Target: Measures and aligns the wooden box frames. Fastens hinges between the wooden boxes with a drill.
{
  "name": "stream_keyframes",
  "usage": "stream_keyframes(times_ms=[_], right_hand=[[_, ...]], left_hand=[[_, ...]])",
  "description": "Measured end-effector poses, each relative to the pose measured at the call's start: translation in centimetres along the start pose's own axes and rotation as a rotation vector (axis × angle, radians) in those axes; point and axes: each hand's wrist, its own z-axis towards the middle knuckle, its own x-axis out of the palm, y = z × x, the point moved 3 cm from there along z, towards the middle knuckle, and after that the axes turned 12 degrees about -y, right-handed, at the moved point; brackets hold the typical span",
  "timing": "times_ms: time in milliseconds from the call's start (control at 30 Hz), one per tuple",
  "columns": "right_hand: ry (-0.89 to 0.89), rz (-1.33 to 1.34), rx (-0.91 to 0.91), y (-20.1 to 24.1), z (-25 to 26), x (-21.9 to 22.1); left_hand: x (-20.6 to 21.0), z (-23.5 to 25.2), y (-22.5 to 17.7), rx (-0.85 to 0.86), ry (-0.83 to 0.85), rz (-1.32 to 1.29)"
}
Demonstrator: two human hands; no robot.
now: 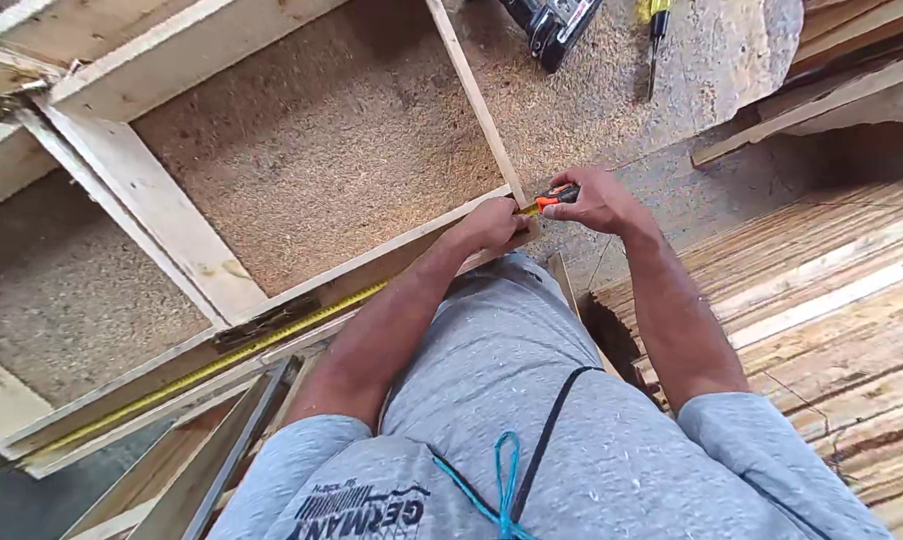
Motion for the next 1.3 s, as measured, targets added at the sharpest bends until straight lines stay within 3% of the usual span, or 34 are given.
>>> stream_keyframes(times_ms=[200,367,633,767,867,933,1033,1133,1233,1300], right_hand=[[0.019,0.031,-0.035,0.0,0.0,-0.2],[0.034,0.019,-0.029,0.0,0.6,-0.9],[0.017,0.039,-0.022,-1.0,1.1,-1.5],[0.008,0.061,-0.016,-1.4,1.2,-1.8],[-0.028,0.059,0.017,-1.6,1.0,-1.9],[-0.069,0.070,0.041,-1.6,0.9,-1.8],[-0.142,0.130,0.054,-1.8,0.8,-1.3],[-0.252,0.265,0.033,-2.6,0.9,-0.1],[-0.416,0.537,-0.055,-4.1,0.8,1.6],[-0.599,0.910,0.004,-5.9,1.0,2.9]], left_hand=[[-1.1,0.6,-0.8,0.059,-0.018,-0.067],[-2.0,1.5,-1.9,0.093,0.036,0.072],[-1.5,1.0,-1.5,0.086,-0.043,0.084],[-2.5,-0.4,-3.6,-0.004,-0.226,0.244],[-3.4,0.4,-4.9,0.293,-0.393,0.384],[-3.6,2.2,-5.5,0.477,-0.337,0.526],[-3.2,4.9,-6.4,0.431,-0.083,0.672],[-3.1,6.3,-7.2,0.368,-0.018,0.617],[-3.1,6.7,-7.5,0.399,0.007,0.593],[-3.4,6.9,-7.5,0.388,0.042,0.568]])
